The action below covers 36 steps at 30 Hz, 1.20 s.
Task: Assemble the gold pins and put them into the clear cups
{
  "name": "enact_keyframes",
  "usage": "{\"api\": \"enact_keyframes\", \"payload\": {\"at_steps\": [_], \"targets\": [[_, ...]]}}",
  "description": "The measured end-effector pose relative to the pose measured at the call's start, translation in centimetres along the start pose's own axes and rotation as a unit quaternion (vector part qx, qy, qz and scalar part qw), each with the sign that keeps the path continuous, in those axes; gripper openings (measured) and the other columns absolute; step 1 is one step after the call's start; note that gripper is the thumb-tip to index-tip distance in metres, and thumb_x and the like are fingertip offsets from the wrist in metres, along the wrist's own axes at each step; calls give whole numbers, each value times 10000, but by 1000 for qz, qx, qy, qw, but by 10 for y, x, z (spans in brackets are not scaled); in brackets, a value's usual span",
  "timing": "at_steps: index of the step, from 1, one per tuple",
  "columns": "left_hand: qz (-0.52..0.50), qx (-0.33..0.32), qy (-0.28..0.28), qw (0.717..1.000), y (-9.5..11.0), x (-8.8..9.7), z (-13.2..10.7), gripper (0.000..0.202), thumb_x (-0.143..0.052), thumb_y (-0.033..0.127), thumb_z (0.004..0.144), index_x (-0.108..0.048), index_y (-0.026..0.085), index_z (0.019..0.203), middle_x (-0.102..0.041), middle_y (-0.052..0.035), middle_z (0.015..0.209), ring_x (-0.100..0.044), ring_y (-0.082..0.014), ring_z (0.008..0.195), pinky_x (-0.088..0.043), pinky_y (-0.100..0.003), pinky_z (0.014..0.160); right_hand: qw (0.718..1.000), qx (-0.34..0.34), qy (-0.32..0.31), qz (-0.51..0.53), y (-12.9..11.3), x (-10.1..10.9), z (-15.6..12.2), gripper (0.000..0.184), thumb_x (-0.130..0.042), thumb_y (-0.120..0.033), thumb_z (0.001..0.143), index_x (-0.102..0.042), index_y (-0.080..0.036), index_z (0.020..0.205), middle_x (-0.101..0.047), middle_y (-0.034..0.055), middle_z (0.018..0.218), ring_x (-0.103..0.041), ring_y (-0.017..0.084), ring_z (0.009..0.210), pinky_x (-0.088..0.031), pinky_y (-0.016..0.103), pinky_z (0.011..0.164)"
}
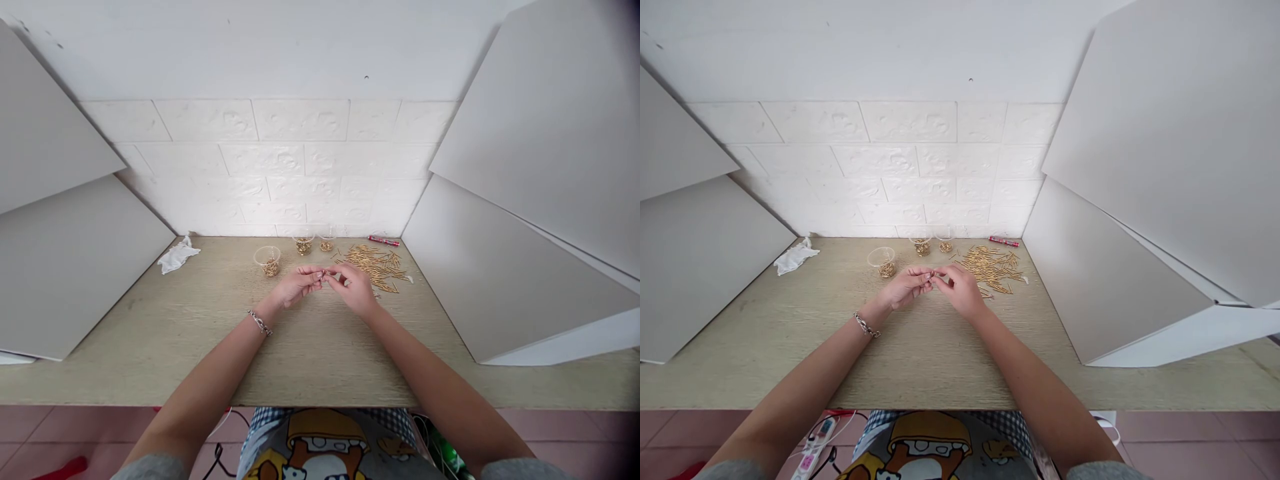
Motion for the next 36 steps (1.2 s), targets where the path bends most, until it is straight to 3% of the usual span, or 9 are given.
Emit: {"api": "enact_keyframes", "payload": {"at_steps": [13, 36], "targets": [[-20, 18, -9, 1000, -4, -1, 0, 236, -767, 242, 618, -673, 117, 794, -656, -26, 732, -558, -78, 652, -404, -241, 714, 1000, 8, -10, 4, -1, -2, -2, 127, -579, -279, 802, -674, -211, 852, -648, 35, 780, -553, 120, 595, -465, 250, 562], [10, 31, -6, 999, -3, 6, 1, 253, -768, 303, 612, -670, 115, 751, -608, -9, 672, -505, -60, 611, -338, -191, 573, 999, -17, -13, 38, -2, -2, -2, 142, -580, -278, 795, -693, -225, 861, -663, 35, 776, -575, 140, 649, -469, 272, 605]]}}
Point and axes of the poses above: each hand's wrist, its own z-axis towards the middle knuckle, its own x-axis out of the back of the hand, y = z × x, the point moved 1 cm from there along z, towards the middle knuckle
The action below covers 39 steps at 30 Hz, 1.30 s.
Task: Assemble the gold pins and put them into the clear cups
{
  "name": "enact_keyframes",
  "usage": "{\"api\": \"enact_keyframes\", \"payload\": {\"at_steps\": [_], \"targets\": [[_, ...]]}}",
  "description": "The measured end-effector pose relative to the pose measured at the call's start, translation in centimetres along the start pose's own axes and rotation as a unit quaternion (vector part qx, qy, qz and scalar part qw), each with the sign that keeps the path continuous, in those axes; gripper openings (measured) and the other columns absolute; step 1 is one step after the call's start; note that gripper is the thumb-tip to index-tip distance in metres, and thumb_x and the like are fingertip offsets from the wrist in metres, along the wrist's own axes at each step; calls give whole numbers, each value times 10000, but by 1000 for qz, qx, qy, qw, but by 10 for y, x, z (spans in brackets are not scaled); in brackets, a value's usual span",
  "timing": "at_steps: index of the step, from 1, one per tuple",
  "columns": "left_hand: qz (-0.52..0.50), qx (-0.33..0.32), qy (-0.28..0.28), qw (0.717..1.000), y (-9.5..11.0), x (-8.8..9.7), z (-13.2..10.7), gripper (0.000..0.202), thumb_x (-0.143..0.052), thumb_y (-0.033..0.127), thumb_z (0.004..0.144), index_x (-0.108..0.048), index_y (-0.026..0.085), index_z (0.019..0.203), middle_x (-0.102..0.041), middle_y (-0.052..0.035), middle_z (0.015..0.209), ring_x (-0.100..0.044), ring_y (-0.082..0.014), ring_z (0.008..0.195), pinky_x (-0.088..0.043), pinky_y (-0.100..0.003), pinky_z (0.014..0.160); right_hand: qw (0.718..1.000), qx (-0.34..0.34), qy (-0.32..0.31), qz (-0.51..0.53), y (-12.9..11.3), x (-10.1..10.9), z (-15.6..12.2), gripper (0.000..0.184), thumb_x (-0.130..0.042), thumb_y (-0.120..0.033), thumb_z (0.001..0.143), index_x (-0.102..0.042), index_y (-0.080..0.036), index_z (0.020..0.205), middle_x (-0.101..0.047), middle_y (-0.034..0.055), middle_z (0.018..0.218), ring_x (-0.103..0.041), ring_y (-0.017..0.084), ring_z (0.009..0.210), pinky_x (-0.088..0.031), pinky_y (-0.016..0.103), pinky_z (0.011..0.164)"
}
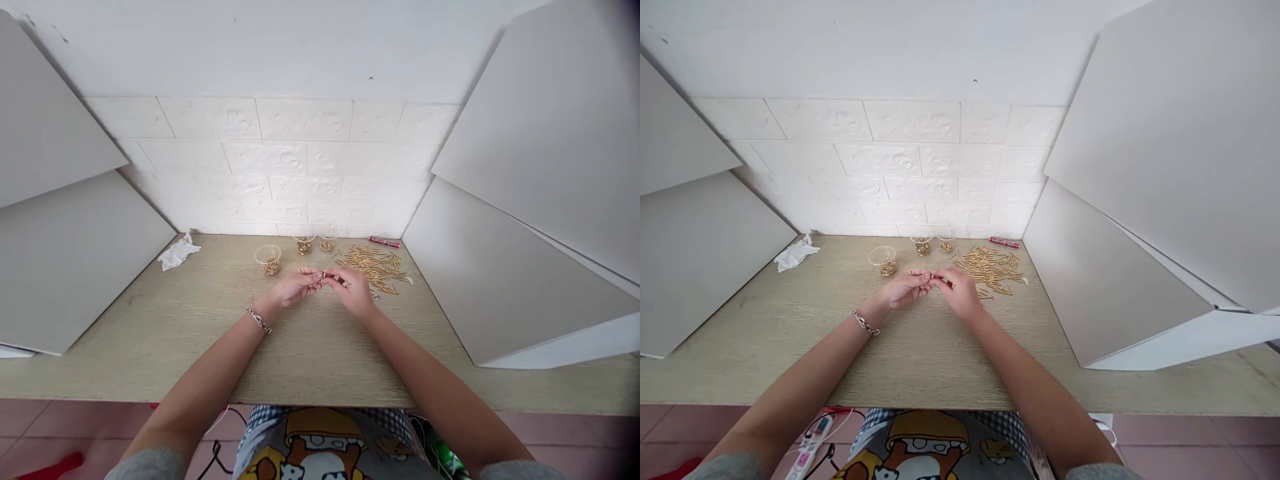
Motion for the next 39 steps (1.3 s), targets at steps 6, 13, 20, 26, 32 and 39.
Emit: {"api": "enact_keyframes", "payload": {"at_steps": [6, 13, 20, 26, 32, 39], "targets": [[15, -6, 1, 1000, 0, 0, 1, 233, -772, 287, 603, -671, 118, 727, -580, 7, 651, -452, -43, 565, -324, -182, 538, 999, -43, 17, 25, 2, -3, 0, 127, -614, -294, 754, -701, -217, 805, -674, 35, 769, -573, 137, 621, -471, 269, 590], [29, -9, 10, 999, 2, 1, 2, 236, -781, 295, 578, -684, 125, 711, -577, 6, 638, -419, -41, 525, -305, -184, 499, 986, -144, 27, 84, 3, -8, 0, 167, -649, -309, 694, -715, -202, 804, -697, 38, 759, -569, 135, 570, -481, 284, 584], [39, 5, 7, 999, 4, 1, 1, 247, -786, 283, 573, -688, 125, 736, -565, 10, 619, -424, -42, 525, -318, -185, 504, 967, -211, -2, 139, 7, -8, 1, 222, -654, -349, 672, -716, -186, 810, -705, 47, 759, -611, 153, 616, -497, 290, 590], [46, 16, 20, 999, 8, -3, -3, 242, -758, 280, 612, -680, 122, 778, -569, 12, 659, -431, -38, 535, -323, -184, 506, 945, -258, 32, 196, 8, -3, 8, 230, -654, -376, 635, -681, -170, 734, -666, 37, 677, -578, 136, 579, -482, 263, 535], [34, -7, 39, 999, 6, -5, -1, 218, -747, 253, 623, -647, 118, 763, -569, 14, 660, -451, -40, 540, -329, -179, 494, 933, -292, 43, 209, 9, 2, 10, 177, -622, -344, 638, -572, -176, 619, -572, -15, 550, -462, 80, 433, -388, 210, 410], [-67, -30, 69, 995, 5, -2, 2, 206, -730, 182, 663, -587, 117, 796, -620, -5, 736, -555, -47, 592, -432, -161, 557, 903, -306, -8, 302, 6, -2, 10, 211, -645, -340, 605, -518, -186, 673, -657, 25, 665, -532, 97, 488, -455, 251, 492]]}}
Point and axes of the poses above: each hand's wrist, its own z-axis towards the middle knuckle, its own x-axis out of the back of the hand, y = z × x, the point moved 1 cm from there along z, towards the middle knuckle
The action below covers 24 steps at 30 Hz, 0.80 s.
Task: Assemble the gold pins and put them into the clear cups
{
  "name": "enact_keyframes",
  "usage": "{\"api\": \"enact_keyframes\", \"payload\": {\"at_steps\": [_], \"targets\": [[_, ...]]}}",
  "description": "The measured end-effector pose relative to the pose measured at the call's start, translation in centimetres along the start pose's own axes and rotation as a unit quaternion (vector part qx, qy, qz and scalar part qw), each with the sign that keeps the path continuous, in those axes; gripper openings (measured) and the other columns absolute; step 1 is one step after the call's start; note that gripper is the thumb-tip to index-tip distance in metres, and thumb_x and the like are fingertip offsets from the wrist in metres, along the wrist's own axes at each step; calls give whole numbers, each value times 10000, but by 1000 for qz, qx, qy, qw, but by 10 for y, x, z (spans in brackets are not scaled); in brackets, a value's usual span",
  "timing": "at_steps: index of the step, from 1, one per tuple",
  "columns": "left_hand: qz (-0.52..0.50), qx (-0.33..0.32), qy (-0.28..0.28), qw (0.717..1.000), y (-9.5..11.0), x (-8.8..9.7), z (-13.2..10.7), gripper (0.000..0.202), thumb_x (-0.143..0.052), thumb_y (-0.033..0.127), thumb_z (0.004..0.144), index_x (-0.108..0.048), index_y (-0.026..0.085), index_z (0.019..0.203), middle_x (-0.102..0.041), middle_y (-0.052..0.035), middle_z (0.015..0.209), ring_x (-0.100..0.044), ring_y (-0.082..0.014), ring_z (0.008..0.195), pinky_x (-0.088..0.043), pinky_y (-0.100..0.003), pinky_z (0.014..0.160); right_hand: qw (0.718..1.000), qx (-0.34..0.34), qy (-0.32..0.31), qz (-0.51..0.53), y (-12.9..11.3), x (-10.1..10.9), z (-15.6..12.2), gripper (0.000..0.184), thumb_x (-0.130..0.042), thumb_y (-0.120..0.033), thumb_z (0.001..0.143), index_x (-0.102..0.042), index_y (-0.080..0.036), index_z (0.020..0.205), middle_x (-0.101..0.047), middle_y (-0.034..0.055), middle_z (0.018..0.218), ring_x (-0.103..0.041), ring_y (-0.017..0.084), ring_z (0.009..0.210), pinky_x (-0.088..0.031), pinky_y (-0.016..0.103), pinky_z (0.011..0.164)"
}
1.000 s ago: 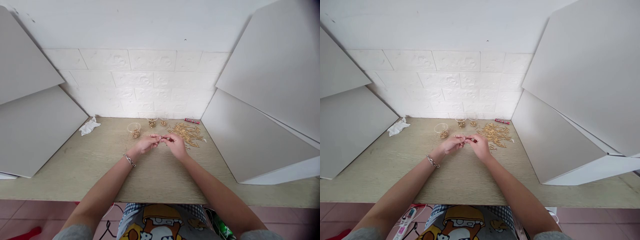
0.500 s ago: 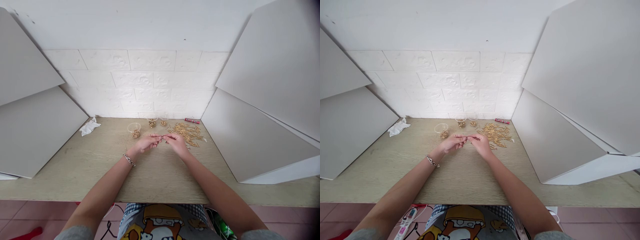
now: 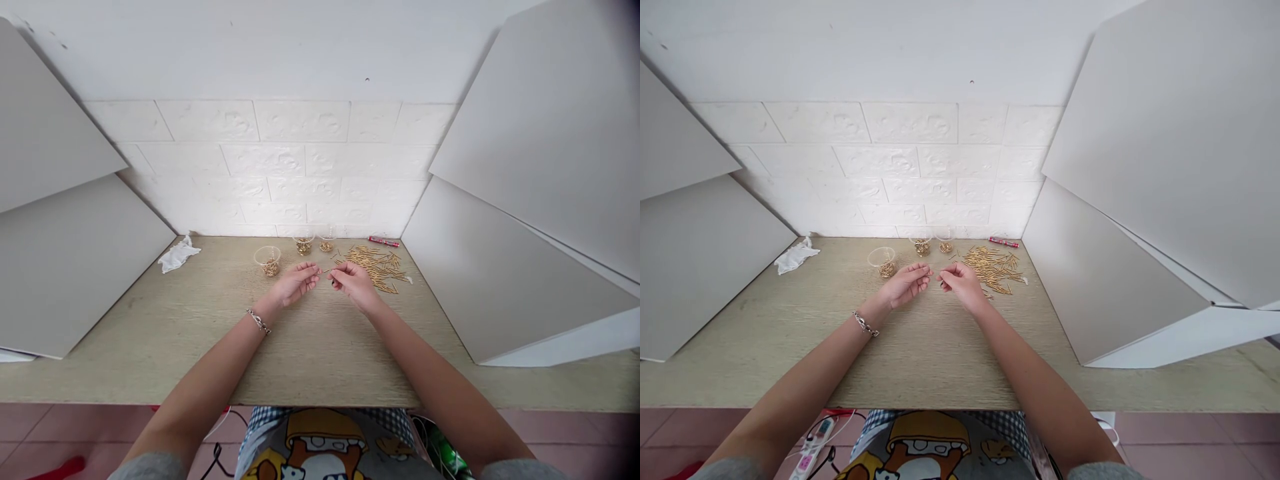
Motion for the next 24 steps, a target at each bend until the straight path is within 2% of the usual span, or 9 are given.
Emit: {"api": "enact_keyframes", "payload": {"at_steps": [3, 7, 12, 18, 20, 24], "targets": [[-32, -4, -4, 999, 1, -2, -1, 161, -692, 136, 702, -571, 116, 807, -635, -23, 758, -595, -64, 635, -473, -173, 612, 999, -15, -15, 46, -1, -2, -2, 273, -699, -344, 567, -522, -184, 700, -671, 32, 705, -576, 113, 539, -500, 288, 567], [-37, 0, -8, 999, 1, -6, -3, 156, -678, 120, 712, -556, 118, 810, -643, -31, 781, -614, -74, 672, -485, -176, 640, 998, -17, -25, 49, -1, -2, -3, 305, -720, -375, 558, -538, -182, 708, -668, 31, 718, -599, 123, 585, -516, 307, 619], [-19, -7, 5, 1000, -1, -6, -2, 235, -728, 166, 665, -549, 127, 811, -571, 44, 631, -533, -25, 530, -418, -136, 522, 1000, 1, -19, -9, 2, 2, -1, 304, -706, -414, 583, -613, -161, 723, -663, 35, 710, -561, 104, 541, -470, 256, 539], [-4, 9, 3, 1000, -2, -4, -1, 271, -747, 183, 640, -549, 121, 815, -571, 36, 633, -528, -31, 534, -413, -151, 530, 998, 26, 21, -58, 2, 3, -1, 285, -656, -415, 630, -657, -152, 739, -653, 34, 685, -534, 107, 540, -438, 246, 519], [-4, 16, -6, 1000, -2, -4, -1, 257, -743, 169, 645, -553, 120, 811, -572, 34, 625, -528, -33, 529, -419, -157, 537, 995, 51, 36, -82, 1, 2, -3, 267, -629, -408, 663, -661, -153, 739, -650, 33, 674, -545, 122, 570, -439, 255, 541], [-25, 30, -26, 999, -4, -5, -3, 231, -737, 158, 657, -568, 117, 809, -619, 0, 708, -548, -38, 564, -435, -161, 561, 972, 161, 83, -149, 0, 0, -10, 226, -586, -376, 730, -670, -168, 756, -655, 32, 694, -565, 146, 644, -446, 274, 622]]}}
Point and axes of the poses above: each hand's wrist, its own z-axis towards the middle knuckle, its own x-axis out of the back of the hand, y = z × x, the point moved 1 cm from there along z, towards the middle knuckle
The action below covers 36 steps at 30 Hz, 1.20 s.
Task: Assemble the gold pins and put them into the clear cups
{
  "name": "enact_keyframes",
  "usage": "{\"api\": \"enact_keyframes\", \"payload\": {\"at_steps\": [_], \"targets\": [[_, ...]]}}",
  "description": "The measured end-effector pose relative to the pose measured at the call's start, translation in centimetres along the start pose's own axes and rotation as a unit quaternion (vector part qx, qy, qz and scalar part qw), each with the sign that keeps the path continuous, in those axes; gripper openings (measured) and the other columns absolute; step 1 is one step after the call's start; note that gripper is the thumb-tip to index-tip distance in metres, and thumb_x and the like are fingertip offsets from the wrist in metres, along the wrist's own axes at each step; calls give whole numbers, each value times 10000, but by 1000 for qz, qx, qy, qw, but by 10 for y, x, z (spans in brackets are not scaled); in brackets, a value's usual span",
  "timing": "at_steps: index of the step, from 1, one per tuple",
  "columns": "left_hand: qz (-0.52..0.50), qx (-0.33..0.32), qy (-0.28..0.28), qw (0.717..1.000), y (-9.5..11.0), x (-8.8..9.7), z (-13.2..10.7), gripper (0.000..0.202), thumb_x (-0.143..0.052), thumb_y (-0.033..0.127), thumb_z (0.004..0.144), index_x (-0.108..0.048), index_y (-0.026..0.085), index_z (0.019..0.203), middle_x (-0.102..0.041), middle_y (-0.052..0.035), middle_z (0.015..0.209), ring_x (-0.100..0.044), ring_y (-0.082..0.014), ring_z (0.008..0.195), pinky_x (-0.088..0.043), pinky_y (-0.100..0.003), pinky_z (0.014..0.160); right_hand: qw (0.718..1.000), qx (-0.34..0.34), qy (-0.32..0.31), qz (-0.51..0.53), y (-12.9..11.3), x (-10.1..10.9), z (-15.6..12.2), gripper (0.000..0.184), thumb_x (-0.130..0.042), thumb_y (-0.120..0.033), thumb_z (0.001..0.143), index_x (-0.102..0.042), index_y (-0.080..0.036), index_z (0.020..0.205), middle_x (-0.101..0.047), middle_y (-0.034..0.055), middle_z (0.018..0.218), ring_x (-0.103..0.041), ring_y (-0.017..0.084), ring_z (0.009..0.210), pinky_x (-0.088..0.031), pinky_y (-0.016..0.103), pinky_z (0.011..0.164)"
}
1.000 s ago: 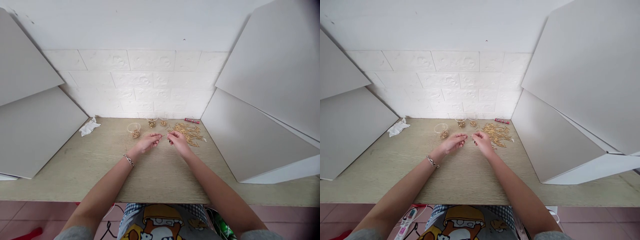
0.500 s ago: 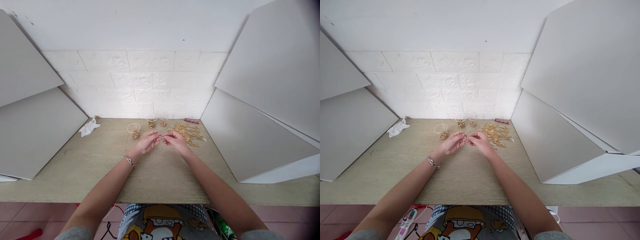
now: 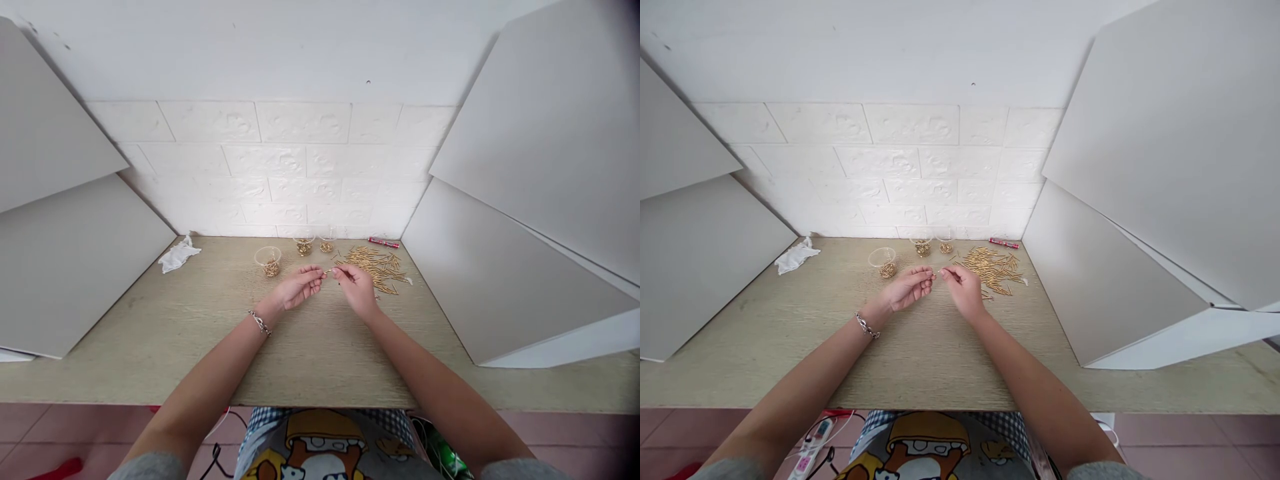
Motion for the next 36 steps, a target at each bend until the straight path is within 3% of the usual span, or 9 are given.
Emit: {"api": "enact_keyframes", "payload": {"at_steps": [5, 10, 19, 29, 36], "targets": [[-34, 18, -23, 999, 0, -2, -4, 144, -698, 179, 713, -579, 116, 762, -613, -8, 710, -534, -40, 550, -439, -169, 554, 993, 93, 13, -68, -2, 0, -5, 206, -553, -347, 781, -677, -183, 764, -660, 35, 726, -561, 150, 654, -441, 273, 619], [-56, 24, -27, 998, -1, -2, -4, 112, -638, 210, 773, -573, 123, 748, -599, -9, 702, -534, -54, 559, -439, -187, 564, 986, 141, -2, -93, -5, 0, -6, 188, -543, -310, 804, -679, -187, 764, -662, 36, 718, -560, 147, 648, -443, 269, 616], [-35, 47, -60, 996, -7, -1, -1, 198, -614, 299, 788, -574, 121, 712, -563, -8, 670, -519, -71, 577, -421, -210, 585, 989, 131, -5, -71, -4, -5, -9, 160, -553, -286, 802, -688, -199, 797, -678, 33, 751, -598, 155, 688, -469, 278, 657], [-19, 52, -57, 997, -5, -2, -2, 235, -619, 335, 779, -578, 120, 693, -553, -7, 645, -505, -72, 578, -408, -215, 598, 984, 149, -7, -97, -3, -4, -9, 156, -551, -270, 804, -689, -198, 795, -682, 31, 752, -593, 147, 657, -465, 267, 626], [50, 2, -12, 999, -2, -1, -1, 269, -694, 367, 690, -598, 116, 700, -583, -9, 680, -472, -58, 558, -362, -204, 553, 969, 180, -13, -170, -1, -3, -6, 169, -519, -258, 808, -669, -196, 761, -667, 26, 718, -566, 133, 606, -455, 252, 599]]}}
Point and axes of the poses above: each hand's wrist, its own z-axis towards the middle knuckle, its own x-axis out of the back of the hand, y = z × x, the point moved 1 cm from there along z, towards the middle knuckle
